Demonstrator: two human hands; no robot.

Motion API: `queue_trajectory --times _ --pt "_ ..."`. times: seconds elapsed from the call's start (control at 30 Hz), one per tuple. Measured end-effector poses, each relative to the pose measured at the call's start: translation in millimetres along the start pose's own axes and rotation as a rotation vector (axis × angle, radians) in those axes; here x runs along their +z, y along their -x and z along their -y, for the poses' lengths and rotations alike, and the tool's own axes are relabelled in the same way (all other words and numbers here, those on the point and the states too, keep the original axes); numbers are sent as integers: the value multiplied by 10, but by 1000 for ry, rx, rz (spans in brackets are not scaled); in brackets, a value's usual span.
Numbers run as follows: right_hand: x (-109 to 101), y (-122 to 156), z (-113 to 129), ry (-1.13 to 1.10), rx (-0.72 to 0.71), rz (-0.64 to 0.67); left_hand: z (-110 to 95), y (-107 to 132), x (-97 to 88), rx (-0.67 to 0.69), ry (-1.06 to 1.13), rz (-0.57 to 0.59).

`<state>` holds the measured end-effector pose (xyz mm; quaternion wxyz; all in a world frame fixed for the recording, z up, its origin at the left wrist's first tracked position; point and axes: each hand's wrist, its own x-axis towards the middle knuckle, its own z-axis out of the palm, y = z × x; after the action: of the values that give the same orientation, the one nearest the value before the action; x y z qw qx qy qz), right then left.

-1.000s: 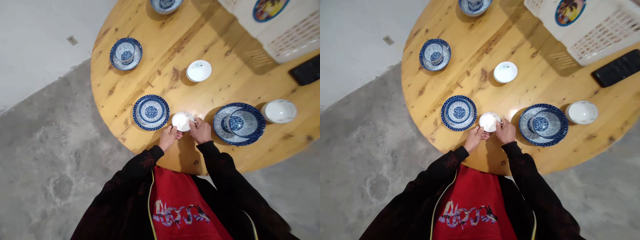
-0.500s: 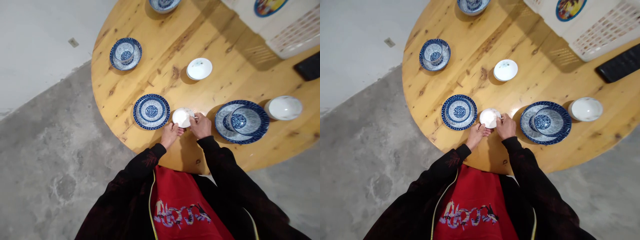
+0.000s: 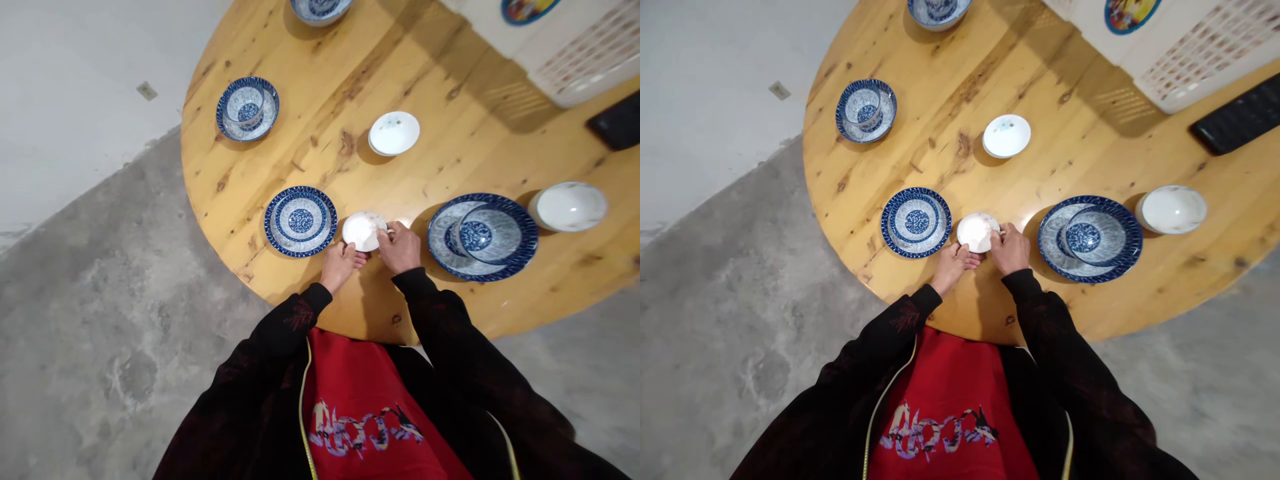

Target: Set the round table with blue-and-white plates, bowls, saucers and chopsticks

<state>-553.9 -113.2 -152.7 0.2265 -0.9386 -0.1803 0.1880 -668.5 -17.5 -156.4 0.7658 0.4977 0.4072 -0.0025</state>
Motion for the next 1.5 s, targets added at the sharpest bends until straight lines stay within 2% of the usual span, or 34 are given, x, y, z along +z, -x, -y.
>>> queue_trajectory --times 0.23,0.47,0.63,0.77,0.93,1.03,1.13,1.23,1.33,1.4,1.5 --pt "-23 -11 88 83 -2 -12 -74 -8 1 -4 -57 -20" --pt "-26 -14 151 71 -8 -27 -140 -32 4 8 -120 -60" --pt "4 -32 85 33 -29 -34 -178 5 18 10 -131 -52" --pt "5 66 -61 -69 -64 -92 -165 185 -71 11 -153 -73" --pt "-20 498 -270 -266 -87 -51 -15 766 -354 29 -180 -48" --pt "13 766 -352 -415 -81 31 169 1114 -496 -24 -157 -103" --pt "66 958 -305 -480 -94 74 303 1283 -614 -55 -123 -167" --pt "119 1080 -131 -501 -135 109 300 1278 -752 -42 -121 -189" --pt "209 1152 116 -484 -168 136 214 1227 -971 18 -114 -166" --pt "309 1195 325 -460 -196 135 163 1235 -1202 62 -114 -154" --pt "545 1304 737 -462 -219 127 126 1334 -1697 108 -139 -173"
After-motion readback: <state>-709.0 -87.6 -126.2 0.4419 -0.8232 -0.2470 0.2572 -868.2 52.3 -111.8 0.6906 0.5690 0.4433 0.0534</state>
